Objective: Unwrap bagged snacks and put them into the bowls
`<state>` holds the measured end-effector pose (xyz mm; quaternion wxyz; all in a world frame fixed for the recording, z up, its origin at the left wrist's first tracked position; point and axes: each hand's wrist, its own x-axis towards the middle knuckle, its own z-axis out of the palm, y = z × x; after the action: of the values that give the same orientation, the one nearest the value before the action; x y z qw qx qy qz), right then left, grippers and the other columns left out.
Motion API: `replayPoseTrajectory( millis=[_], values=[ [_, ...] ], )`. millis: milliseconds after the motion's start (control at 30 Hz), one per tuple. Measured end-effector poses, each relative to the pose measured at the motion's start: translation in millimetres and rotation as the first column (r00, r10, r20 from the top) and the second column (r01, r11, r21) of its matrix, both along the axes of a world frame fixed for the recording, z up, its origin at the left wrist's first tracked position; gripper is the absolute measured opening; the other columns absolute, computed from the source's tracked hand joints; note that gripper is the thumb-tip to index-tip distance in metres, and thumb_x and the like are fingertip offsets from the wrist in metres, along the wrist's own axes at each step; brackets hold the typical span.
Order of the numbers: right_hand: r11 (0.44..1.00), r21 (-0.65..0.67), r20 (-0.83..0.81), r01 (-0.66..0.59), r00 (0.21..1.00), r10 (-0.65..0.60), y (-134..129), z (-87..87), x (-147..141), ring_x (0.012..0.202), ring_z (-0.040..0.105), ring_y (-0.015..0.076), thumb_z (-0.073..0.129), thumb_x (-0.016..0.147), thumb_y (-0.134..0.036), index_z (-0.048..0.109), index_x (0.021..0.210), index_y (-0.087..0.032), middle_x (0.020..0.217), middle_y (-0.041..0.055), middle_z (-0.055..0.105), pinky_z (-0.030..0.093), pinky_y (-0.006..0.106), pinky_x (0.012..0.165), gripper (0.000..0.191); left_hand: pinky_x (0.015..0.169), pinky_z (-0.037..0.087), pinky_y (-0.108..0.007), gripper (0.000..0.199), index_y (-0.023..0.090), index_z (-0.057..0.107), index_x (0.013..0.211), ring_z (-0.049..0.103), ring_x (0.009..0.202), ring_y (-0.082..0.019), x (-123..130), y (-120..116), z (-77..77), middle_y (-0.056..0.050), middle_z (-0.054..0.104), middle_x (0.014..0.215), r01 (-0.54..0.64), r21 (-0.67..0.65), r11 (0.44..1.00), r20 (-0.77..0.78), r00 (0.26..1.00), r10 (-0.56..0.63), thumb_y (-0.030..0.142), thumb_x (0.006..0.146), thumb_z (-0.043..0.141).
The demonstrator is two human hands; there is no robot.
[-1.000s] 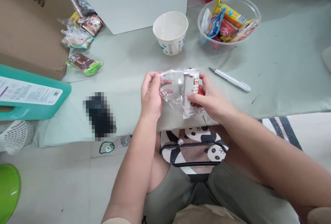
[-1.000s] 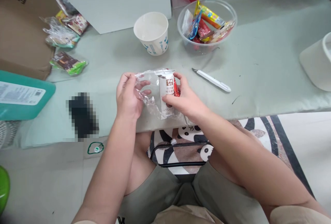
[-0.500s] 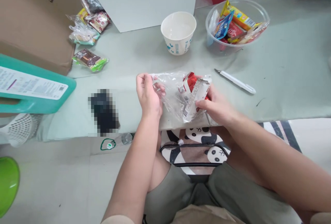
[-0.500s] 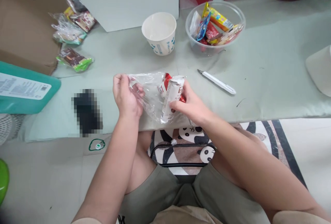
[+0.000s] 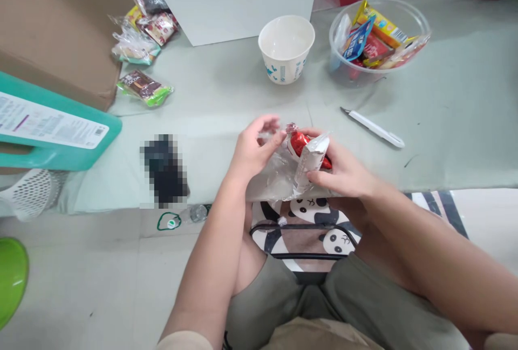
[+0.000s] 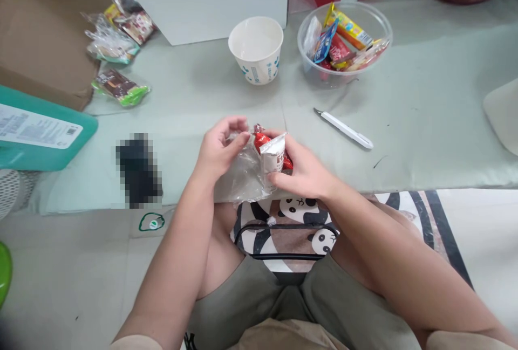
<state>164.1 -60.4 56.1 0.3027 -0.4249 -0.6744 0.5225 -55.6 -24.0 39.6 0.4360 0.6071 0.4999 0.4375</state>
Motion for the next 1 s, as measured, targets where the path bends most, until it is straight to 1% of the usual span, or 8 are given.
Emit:
replayPoseTrajectory(
  millis=[100, 167, 467, 633, 700, 767, 833, 1000],
  values=[
    [1.0, 0.0, 0.006, -0.024, 1.0, 0.024, -1, 1.2, 0, 0.108, 0.07, 0.0303, 0.067, 0.074, -0.029, 0.048, 0.144, -0.022, 0.131, 0.0117, 0.069, 0.058, 0.047, 0.093, 0.074, 0.065, 0.047, -0.027, 0.046, 0.02, 0.069, 0.081, 0.058, 0.067, -0.014, 4, -2, 3.2, -0.002, 0.066, 0.072, 0.026, -0.044, 0.999, -0.022, 0.999, -0.027, 0.065, 0.084, 0.071],
    [1.0, 0.004, -0.005, -0.021, 1.0, 0.021, 0, 2.1, -1, 0.109, 0.07, 0.0305, 0.067, 0.074, -0.03, 0.049, 0.144, -0.022, 0.133, 0.0118, 0.068, 0.058, 0.048, 0.095, 0.073, 0.059, 0.042, -0.026, 0.043, 0.02, 0.066, 0.076, 0.05, 0.06, -0.012, 6, -2, 4.8, 0.001, 0.058, 0.064, -0.017, -0.014, 1.0, -0.011, 1.0, 0.017, 0.061, 0.087, 0.07],
    [1.0, 0.007, -0.022, 0.0, 1.0, 0.0, 1, 5.3, -1, 0.119, 0.068, 0.0338, 0.07, 0.073, -0.031, 0.055, 0.139, -0.024, 0.136, 0.01, 0.069, 0.054, 0.051, 0.103, 0.069, 0.063, 0.038, -0.028, 0.031, 0.022, 0.06, 0.074, 0.047, 0.064, -0.014, 14, -3, 7.3, 0.002, 0.052, 0.066, -0.152, 0.089, 0.984, -0.058, 0.986, 0.157, 0.045, 0.094, 0.065],
    [0.989, 0.144, 0.045, -0.016, 0.999, 0.01, 2, 5.7, 0, 0.12, 0.067, 0.0352, 0.069, 0.074, -0.031, 0.062, 0.134, -0.024, 0.138, 0.01, 0.069, 0.051, 0.053, 0.107, 0.061, 0.067, 0.041, -0.029, 0.03, 0.022, 0.058, 0.074, 0.05, 0.068, -0.015, 13, -3, 4.7, 0.0, 0.056, 0.07, -0.202, 0.141, 0.969, -0.112, 0.969, 0.219, 0.041, 0.097, 0.059],
    [0.98, 0.193, 0.085, -0.045, 0.996, 0.029, 3, 6.3, 2, 0.117, 0.069, 0.035, 0.07, 0.073, -0.031, 0.065, 0.131, -0.025, 0.137, 0.0099, 0.07, 0.052, 0.053, 0.105, 0.058, 0.066, 0.042, -0.028, 0.023, 0.022, 0.061, 0.079, 0.05, 0.066, -0.014, 10, -3, 4.5, -0.001, 0.061, 0.078, -0.156, 0.132, 0.979, -0.096, 0.981, 0.169, 0.039, 0.095, 0.061],
    [0.974, 0.213, 0.114, -0.072, 0.992, 0.049, 3, 7.0, 5, 0.112, 0.07, 0.0341, 0.069, 0.073, -0.029, 0.066, 0.131, -0.025, 0.133, 0.0096, 0.071, 0.055, 0.051, 0.1, 0.058, 0.066, 0.044, -0.026, 0.015, 0.022, 0.068, 0.093, 0.049, 0.064, -0.011, 6, -2, 4.6, -0.002, 0.066, 0.094, -0.034, 0.119, 0.992, -0.085, 0.995, 0.044, 0.037, 0.09, 0.067],
    [0.967, 0.235, 0.119, -0.097, 0.99, 0.07, 3, 7.3, 7, 0.114, 0.07, 0.0342, 0.067, 0.073, -0.027, 0.067, 0.131, -0.025, 0.133, 0.0092, 0.071, 0.056, 0.049, 0.099, 0.058, 0.064, 0.045, -0.025, 0.022, 0.024, 0.073, 0.104, 0.048, 0.063, -0.01, 3, -2, 4.5, -0.003, 0.069, 0.105, 0.083, 0.087, 0.993, -0.091, 0.993, -0.075, 0.036, 0.086, 0.071],
    [0.953, 0.254, 0.111, -0.163, 0.984, 0.139, 3, 4.5, 9, 0.131, 0.064, 0.0359, 0.066, 0.074, -0.027, 0.067, 0.134, -0.027, 0.147, 0.0087, 0.064, 0.054, 0.051, 0.107, 0.06, 0.063, 0.043, -0.026, 0.023, 0.021, 0.076, 0.086, 0.053, 0.065, -0.012, 5, -3, 5.1, -0.003, 0.073, 0.083, 0.048, 0.043, 0.998, -0.107, 0.993, -0.043, 0.041, 0.089, 0.066]
  ],
)
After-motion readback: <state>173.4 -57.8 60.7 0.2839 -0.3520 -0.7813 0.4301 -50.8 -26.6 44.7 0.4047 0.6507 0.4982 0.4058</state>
